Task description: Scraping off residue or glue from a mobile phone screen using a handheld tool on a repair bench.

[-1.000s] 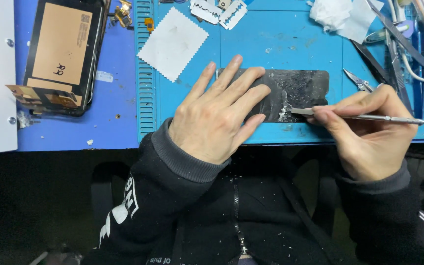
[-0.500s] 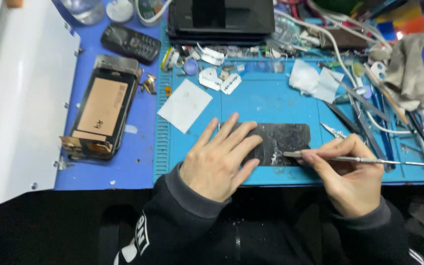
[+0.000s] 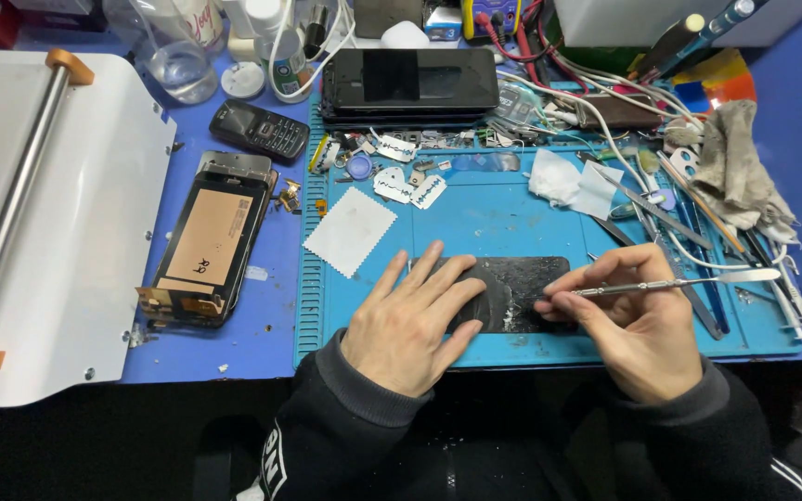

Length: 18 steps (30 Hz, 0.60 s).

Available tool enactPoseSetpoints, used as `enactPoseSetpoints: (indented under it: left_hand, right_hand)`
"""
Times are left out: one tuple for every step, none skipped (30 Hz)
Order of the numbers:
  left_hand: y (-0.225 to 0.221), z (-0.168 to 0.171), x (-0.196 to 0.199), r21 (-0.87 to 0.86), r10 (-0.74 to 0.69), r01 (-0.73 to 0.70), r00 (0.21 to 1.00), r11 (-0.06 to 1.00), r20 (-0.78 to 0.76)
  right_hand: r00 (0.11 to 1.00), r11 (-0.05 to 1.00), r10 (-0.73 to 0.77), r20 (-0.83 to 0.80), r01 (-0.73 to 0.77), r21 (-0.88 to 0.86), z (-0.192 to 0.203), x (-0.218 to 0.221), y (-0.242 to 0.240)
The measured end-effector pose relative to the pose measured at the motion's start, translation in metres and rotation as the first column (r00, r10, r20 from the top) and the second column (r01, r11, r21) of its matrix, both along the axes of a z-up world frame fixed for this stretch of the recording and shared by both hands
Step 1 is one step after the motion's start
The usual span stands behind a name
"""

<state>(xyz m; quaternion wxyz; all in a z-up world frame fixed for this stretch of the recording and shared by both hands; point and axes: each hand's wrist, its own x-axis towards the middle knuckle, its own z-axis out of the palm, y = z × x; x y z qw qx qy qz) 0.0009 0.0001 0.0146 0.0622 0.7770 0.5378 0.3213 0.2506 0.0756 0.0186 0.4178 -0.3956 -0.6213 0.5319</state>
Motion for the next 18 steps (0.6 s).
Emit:
enactPoseSetpoints:
  left_hand:
    - [0.0, 0.001, 0.0, -0.001, -0.001, 0.001, 1.0, 1.0, 0.0]
    - [0.0, 0.001, 0.0, -0.003, 0.0, 0.0, 1.0, 1.0, 0.0]
    - [0.0, 0.001, 0.0, -0.007, 0.001, -0.001, 1.0, 1.0, 0.002]
    - [0.0, 0.0, 0.0, -0.01, 0.001, 0.0, 1.0, 1.0, 0.004]
    - [0.0, 0.0, 0.0, -0.019, 0.0, 0.0, 1.0, 1.0, 0.008]
    - [0.0, 0.001, 0.0, -0.027, -0.001, 0.001, 1.0, 1.0, 0.012]
    - [0.0, 0.0, 0.0, -0.028, -0.004, 0.004, 1.0, 1.0, 0.012]
    - [0.001, 0.0, 0.001, -0.023, -0.001, 0.001, 1.0, 1.0, 0.013]
    - [0.001, 0.0, 0.001, -0.017, 0.006, -0.005, 1.0, 1.0, 0.016]
    - [0.002, 0.001, 0.0, -0.016, 0.006, -0.006, 1.0, 1.0, 0.016]
    - [0.001, 0.001, 0.0, -0.019, 0.006, -0.006, 1.0, 1.0, 0.017]
    - [0.0, 0.001, 0.0, -0.021, 0.006, -0.006, 1.0, 1.0, 0.017]
    - [0.001, 0.003, -0.001, -0.035, 0.006, -0.005, 1.0, 0.999, 0.023]
    - [0.002, 0.004, -0.001, -0.031, 0.005, -0.005, 1.0, 1.0, 0.017]
    - [-0.002, 0.002, 0.0, -0.047, 0.002, -0.001, 1.0, 0.999, 0.018]
    - [-0.002, 0.001, 0.0, -0.08, -0.001, 0.004, 1.0, 0.997, 0.031]
    - [-0.002, 0.0, 0.0, -0.059, -0.001, 0.002, 1.0, 0.998, 0.022]
    - [-0.002, -0.002, -0.001, -0.038, 0.0, 0.001, 1.0, 0.999, 0.013]
  right_hand:
    - [1.0, 1.0, -0.001, 0.0, 0.001, -0.001, -0.003, 0.002, 0.001]
    - [1.0, 1.0, 0.021, -0.006, -0.021, -0.011, -0.006, 0.004, 0.002]
    - [0.999, 0.999, 0.043, -0.011, -0.043, -0.022, -0.009, 0.006, 0.003]
    - [0.999, 0.999, 0.043, -0.009, -0.043, -0.025, -0.014, 0.01, 0.003]
    - [0.999, 0.999, 0.047, -0.011, -0.047, -0.023, -0.02, 0.014, 0.003]
    - [0.999, 0.998, 0.051, -0.012, -0.051, -0.02, -0.026, 0.018, 0.002]
    - [0.999, 0.999, 0.048, -0.013, -0.048, -0.021, -0.023, 0.016, 0.001]
    - [1.0, 1.0, 0.024, 0.005, -0.024, 0.002, -0.02, 0.014, -0.002]
    - [1.0, 1.0, 0.002, 0.024, -0.003, 0.027, -0.017, 0.012, -0.003]
    - [1.0, 1.0, 0.003, 0.024, -0.003, 0.028, -0.013, 0.01, -0.003]
    - [0.998, 0.998, -0.033, 0.052, 0.03, 0.056, -0.01, 0.009, -0.003]
    - [0.994, 0.994, -0.069, 0.079, 0.062, 0.085, -0.008, 0.008, -0.004]
    - [0.994, 0.995, -0.068, 0.086, 0.062, 0.071, -0.007, 0.007, -0.003]
    - [0.994, 0.994, -0.066, 0.087, 0.057, 0.098, -0.008, 0.007, -0.001]
    - [0.993, 0.993, -0.064, 0.097, 0.053, 0.106, -0.011, 0.01, -0.005]
    - [0.992, 0.996, -0.064, 0.112, 0.056, 0.073, -0.014, 0.013, -0.006]
    - [0.993, 0.993, -0.05, 0.104, 0.038, 0.113, -0.017, 0.017, -0.008]
    - [0.995, 0.988, -0.034, 0.096, 0.019, 0.152, -0.021, 0.021, -0.009]
